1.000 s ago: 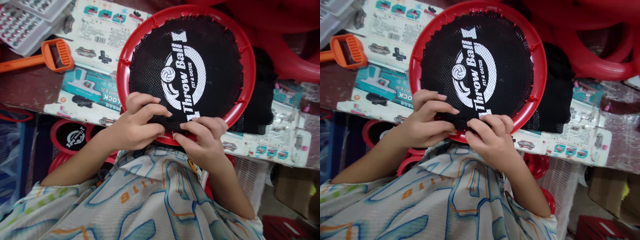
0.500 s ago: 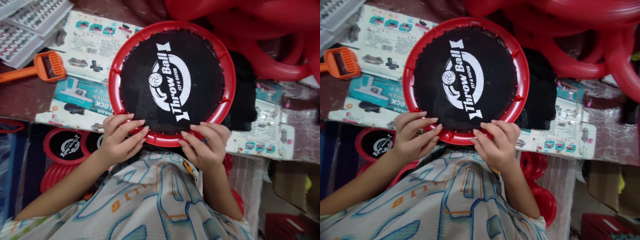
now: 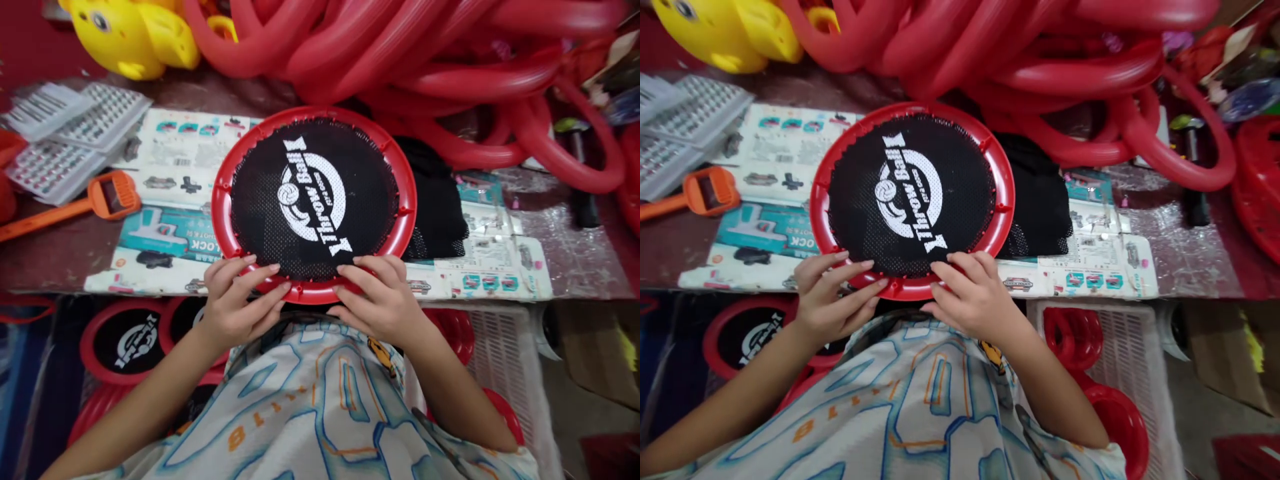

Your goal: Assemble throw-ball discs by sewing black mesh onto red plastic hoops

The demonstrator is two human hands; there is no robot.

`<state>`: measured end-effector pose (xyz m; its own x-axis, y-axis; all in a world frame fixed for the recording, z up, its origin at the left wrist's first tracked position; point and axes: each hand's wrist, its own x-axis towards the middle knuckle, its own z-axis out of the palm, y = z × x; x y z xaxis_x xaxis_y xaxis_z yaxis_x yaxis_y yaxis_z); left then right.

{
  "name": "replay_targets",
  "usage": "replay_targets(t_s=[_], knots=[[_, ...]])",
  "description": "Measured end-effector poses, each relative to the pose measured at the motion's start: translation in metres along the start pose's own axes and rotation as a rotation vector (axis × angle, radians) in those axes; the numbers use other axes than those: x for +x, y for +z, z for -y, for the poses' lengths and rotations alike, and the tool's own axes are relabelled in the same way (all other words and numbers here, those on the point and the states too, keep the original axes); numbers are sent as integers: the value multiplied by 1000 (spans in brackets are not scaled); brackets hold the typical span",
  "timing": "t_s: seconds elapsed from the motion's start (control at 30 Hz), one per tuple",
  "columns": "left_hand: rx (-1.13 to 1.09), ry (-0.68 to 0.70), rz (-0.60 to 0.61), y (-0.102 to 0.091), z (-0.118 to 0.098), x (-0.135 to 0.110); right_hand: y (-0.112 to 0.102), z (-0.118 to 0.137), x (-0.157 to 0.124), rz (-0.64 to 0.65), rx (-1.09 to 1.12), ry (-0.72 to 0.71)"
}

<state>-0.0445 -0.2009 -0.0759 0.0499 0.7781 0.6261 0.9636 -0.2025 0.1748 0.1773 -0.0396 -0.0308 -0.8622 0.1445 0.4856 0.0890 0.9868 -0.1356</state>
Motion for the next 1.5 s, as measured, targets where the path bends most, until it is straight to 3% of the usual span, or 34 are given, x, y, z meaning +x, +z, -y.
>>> replay_targets(t_s=[0.23,0.4,0.47,0.53,0.63,0.83,0.97,1.03,1.17,1.5], knots=[[-150,72,-56,-7,-6,11,1,14,-11,-108,19,28],[-256,150,-32,-17,30,54,-10,14,-11,-157,140,33],[-210,124,75,-10,46,80,-18,13,-5,-159,204,51],[-97,91,284,3,57,104,-28,9,4,-146,259,64],[-11,89,508,27,63,124,-46,-10,23,-127,297,78],[-8,84,520,50,56,119,-65,-93,78,-150,167,210],[17,86,500,52,54,118,-52,-136,110,82,128,198],[31,95,491,52,53,118,-41,-144,112,174,122,181],[61,97,497,52,51,117,-26,-144,96,228,134,195],[106,148,625,47,58,113,-4,-146,87,206,215,215]])
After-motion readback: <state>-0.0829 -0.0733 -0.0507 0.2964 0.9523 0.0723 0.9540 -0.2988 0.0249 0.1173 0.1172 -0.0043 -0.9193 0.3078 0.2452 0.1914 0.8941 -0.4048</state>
